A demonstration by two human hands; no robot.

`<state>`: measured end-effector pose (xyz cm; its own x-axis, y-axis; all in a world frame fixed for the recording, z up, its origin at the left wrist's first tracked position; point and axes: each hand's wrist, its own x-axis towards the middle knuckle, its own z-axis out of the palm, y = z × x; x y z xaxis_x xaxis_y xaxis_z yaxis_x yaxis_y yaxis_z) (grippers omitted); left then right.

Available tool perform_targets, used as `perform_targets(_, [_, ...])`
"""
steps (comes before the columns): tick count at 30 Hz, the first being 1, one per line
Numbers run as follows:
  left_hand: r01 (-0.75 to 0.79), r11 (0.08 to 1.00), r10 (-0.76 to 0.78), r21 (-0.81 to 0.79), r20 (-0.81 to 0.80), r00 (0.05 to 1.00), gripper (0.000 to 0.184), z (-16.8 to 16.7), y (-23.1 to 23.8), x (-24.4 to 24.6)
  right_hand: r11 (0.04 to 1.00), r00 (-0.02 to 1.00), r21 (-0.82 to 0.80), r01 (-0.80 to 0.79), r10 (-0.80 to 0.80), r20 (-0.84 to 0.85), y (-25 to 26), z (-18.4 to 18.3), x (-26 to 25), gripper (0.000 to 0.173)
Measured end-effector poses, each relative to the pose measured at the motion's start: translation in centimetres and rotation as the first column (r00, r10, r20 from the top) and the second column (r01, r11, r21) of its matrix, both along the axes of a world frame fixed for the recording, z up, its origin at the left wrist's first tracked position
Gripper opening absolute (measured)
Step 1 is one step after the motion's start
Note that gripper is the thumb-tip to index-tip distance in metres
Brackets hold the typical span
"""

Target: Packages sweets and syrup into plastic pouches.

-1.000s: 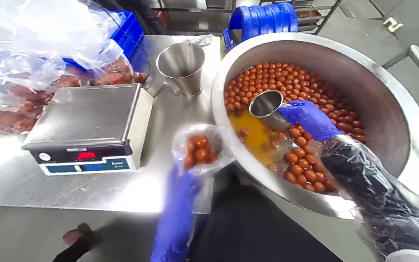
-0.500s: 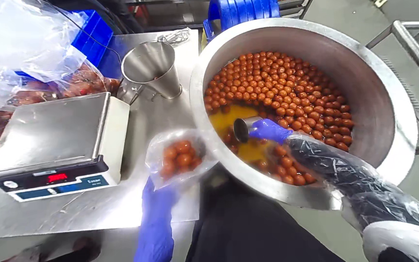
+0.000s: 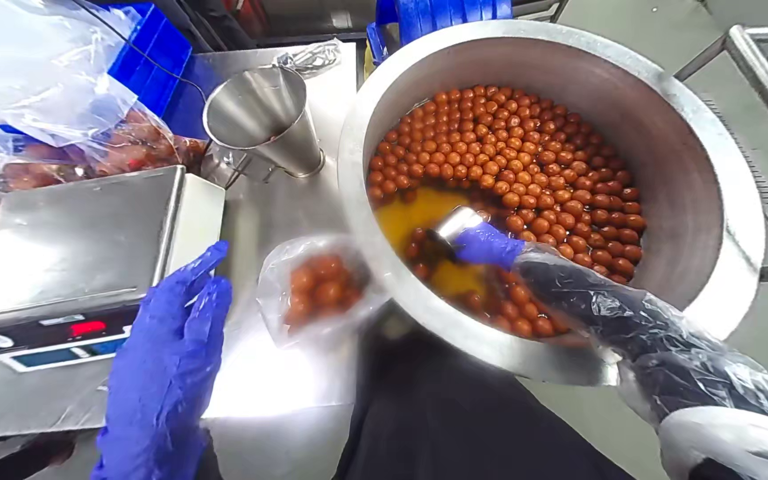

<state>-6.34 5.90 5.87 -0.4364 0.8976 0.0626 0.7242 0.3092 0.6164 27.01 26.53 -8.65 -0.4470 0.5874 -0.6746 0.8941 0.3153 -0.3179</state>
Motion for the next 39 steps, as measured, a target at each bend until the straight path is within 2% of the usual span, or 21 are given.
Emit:
perform_targets(2, [0.03, 0.982, 0.002, -0.187, 0.169, 0.986, 0.061, 1.4, 2.4, -0.4, 0.988, 0.992, 0.119, -0.098, 0.107, -0.072, 0.5, -3.7, 1.5, 0.026])
perform_targets(3, [0.057, 0.97, -0.008, -0.236, 0.204, 0.979, 0.062, 1.4, 3.4, -0.8, 0.988, 0.991, 0.115, -0.102, 0.111, -0.079, 0.5, -4.1, 1.6, 0.027])
perform_targets(6, [0.192, 0.938, -0.124, -0.289, 0.238, 0.963, 0.062, 0.2, 5.4, -2.4, 0.999, 0.997, 0.009, -0.051, 0.051, -0.054, 0.1, -3.3, 1.3, 0.03])
perform_targets(10, [0.291, 0.881, -0.206, -0.373, 0.251, 0.946, 0.053, 0.3, 7.3, -2.4, 0.991, 0.988, 0.073, -0.113, 0.12, -0.096, 0.2, -5.5, 1.8, 0.025])
perform_targets(13, [0.299, 0.877, -0.173, -0.377, 0.333, 0.927, 0.05, 0.6, 8.1, -2.0, 0.999, 0.981, -0.015, 0.039, -0.041, -0.189, 0.2, -5.9, 2.4, 0.028])
perform_targets(16, [0.321, 0.892, -0.133, -0.319, 0.494, 0.859, 0.031, 0.0, 8.8, -1.8, 0.968, 0.94, -0.12, 0.222, -0.245, -0.238, 0.8, -6.3, 3.3, 0.029])
perform_targets(18, [0.299, 0.902, -0.078, -0.31, 0.564, 0.822, 0.025, -0.5, 9.1, -1.4, 0.901, 0.861, -0.22, 0.373, -0.424, -0.28, 1.1, -6.3, 4.2, 0.023])
perform_targets(20, [0.286, 0.911, -0.046, -0.298, 0.616, 0.786, 0.022, -1.1, 9.1, -1.2, 0.796, 0.712, -0.344, 0.498, -0.601, -0.363, 0.9, -6.1, 5.3, 0.015])
perform_targets(23, [0.257, 0.921, 0.011, -0.294, 0.678, 0.735, 0.02, -1.5, 9.0, -0.8, 0.677, 0.51, -0.463, 0.572, -0.736, -0.445, 0.2, -5.4, 6.5, 0.016])
perform_targets(30, [0.283, 0.924, 0.011, -0.256, 0.76, 0.65, 0.025, -2.3, 8.4, -2.0, 0.576, 0.311, -0.499, 0.647, -0.797, -0.517, -2.2, -4.2, 8.1, 0.016])
perform_targets(32, [0.28, 0.934, 0.004, -0.221, 0.791, 0.611, 0.028, -2.5, 7.9, -2.3, 0.577, 0.273, -0.49, 0.654, -0.784, -0.558, -3.1, -3.8, 8.5, 0.016])
perform_targets(34, [0.263, 0.954, -0.019, -0.145, 0.844, 0.536, 0.031, -2.7, 7.3, -2.4, 0.57, 0.229, -0.482, 0.665, -0.77, -0.595, -4.2, -2.9, 8.6, 0.016])
perform_targets(36, [0.248, 0.968, -0.071, -0.036, 0.909, 0.411, 0.035, -3.2, 6.4, -2.8, 0.546, 0.159, -0.494, 0.677, -0.763, -0.626, -5.3, -2.1, 8.5, 0.015])
perform_targets(39, [0.196, 0.976, -0.141, 0.09, 0.955, 0.261, 0.039, -3.9, 5.1, -3.2, 0.449, -0.013, -0.533, 0.717, -0.756, -0.655, -7.2, -1.0, 7.9, 0.018])
